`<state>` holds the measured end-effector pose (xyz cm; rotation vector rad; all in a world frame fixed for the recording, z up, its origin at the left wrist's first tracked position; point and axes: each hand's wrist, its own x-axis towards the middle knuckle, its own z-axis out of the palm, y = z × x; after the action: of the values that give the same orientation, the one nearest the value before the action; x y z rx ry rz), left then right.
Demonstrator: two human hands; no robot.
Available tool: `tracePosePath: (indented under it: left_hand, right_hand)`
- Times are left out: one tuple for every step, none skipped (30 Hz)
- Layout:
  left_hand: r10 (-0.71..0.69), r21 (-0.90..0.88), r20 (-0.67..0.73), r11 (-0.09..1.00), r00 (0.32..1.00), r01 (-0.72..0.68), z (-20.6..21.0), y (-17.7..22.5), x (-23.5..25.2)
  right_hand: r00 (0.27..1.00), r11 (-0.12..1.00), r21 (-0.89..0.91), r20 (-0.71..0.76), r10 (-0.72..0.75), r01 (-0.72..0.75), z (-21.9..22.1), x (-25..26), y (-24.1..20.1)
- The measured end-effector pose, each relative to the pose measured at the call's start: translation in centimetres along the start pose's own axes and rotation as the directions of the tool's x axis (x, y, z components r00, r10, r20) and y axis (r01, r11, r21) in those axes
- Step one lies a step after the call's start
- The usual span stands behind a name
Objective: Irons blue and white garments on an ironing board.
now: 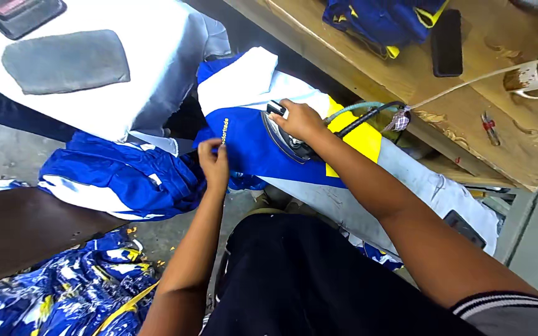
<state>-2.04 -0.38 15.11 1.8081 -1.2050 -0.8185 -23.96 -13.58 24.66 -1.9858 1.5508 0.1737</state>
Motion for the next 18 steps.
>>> tracePosePath:
  left_hand:
    - [0.069,0.096,0.085,0.992,0.994,-0.077,0.2,1.5,2.2]
    - [0.113,0.164,0.144,0.977,0.983,-0.136,0.6,2.8,4.6]
    - [0.153,0.212,0.166,0.959,0.974,-0.187,1.4,3.8,7.0]
    - [0.184,0.262,0.176,0.938,0.967,-0.226,2.3,4.4,9.4]
    - [0.204,0.313,0.186,0.915,0.961,-0.255,3.2,4.6,11.6]
    - [0.212,0.366,0.2,0.889,0.956,-0.274,4.0,4.5,13.8]
    - [0.209,0.41,0.226,0.866,0.951,-0.288,4.7,4.5,15.8]
    - [0.202,0.439,0.256,0.847,0.945,-0.3,5.1,4.4,17.6]
    - [0.201,0.452,0.277,0.836,0.94,-0.312,5.4,4.4,19.2]
    - [0.219,0.458,0.278,0.826,0.935,-0.33,5.5,4.2,20.5]
    - [0.236,0.453,0.268,0.825,0.934,-0.339,5.5,4.4,21.4]
    - [0.245,0.437,0.252,0.834,0.936,-0.336,5.2,4.7,22.0]
    - [0.244,0.417,0.238,0.848,0.94,-0.326,4.9,5.0,22.4]
    - [0.238,0.402,0.232,0.859,0.943,-0.316,4.6,5.2,22.7]
    - [0.23,0.394,0.235,0.865,0.944,-0.309,4.3,5.3,22.8]
    - [0.217,0.394,0.244,0.868,0.945,-0.301,4.0,5.3,22.9]
    - [0.204,0.401,0.253,0.867,0.946,-0.294,3.9,5.3,23.1]
    - [0.195,0.406,0.262,0.866,0.945,-0.292,3.8,5.2,23.2]
  right_hand:
    - [1.0,1.0,-0.007,0.003,-0.001,0.001,0.0,0.0,-0.1]
    - [1.0,1.0,-0.011,0.004,0.002,-0.002,0.0,-0.2,0.1]
    - [1.0,1.0,-0.011,0.002,0.009,-0.009,0.1,-0.5,0.4]
    - [1.0,1.0,-0.006,-0.005,0.013,-0.013,0.3,-1.0,1.0]
    - [1.0,1.0,-0.004,-0.013,0.017,-0.017,0.6,-1.6,1.6]
    - [0.999,1.0,0.0,-0.021,0.026,-0.026,0.8,-2.2,2.2]
    - [0.999,0.999,0.004,-0.027,0.036,-0.036,0.9,-2.8,2.7]
    - [0.998,0.999,0.008,-0.031,0.051,-0.051,0.9,-3.2,3.0]
    - [0.997,0.997,0.013,-0.033,0.073,-0.073,0.9,-3.5,3.1]
    - [0.995,0.996,0.015,-0.042,0.092,-0.091,1.0,-3.5,3.2]
    - [0.993,0.994,0.017,-0.053,0.105,-0.104,1.1,-3.4,3.1]
    - [0.992,0.994,0.019,-0.056,0.111,-0.11,1.1,-3.1,2.8]
    - [0.993,0.994,0.02,-0.055,0.108,-0.107,1.0,-2.7,2.3]
    - [0.994,0.995,0.017,-0.047,0.098,-0.097,0.9,-2.1,1.6]
    - [0.996,0.996,0.011,-0.036,0.085,-0.085,0.8,-1.4,0.8]
    - [0.997,0.997,0.008,-0.023,0.073,-0.073,0.6,-0.5,-0.3]
    - [0.998,0.998,0.007,-0.012,0.061,-0.061,0.3,0.6,-1.4]
    - [0.999,0.999,0.009,-0.012,0.045,-0.045,0.1,1.7,-2.5]
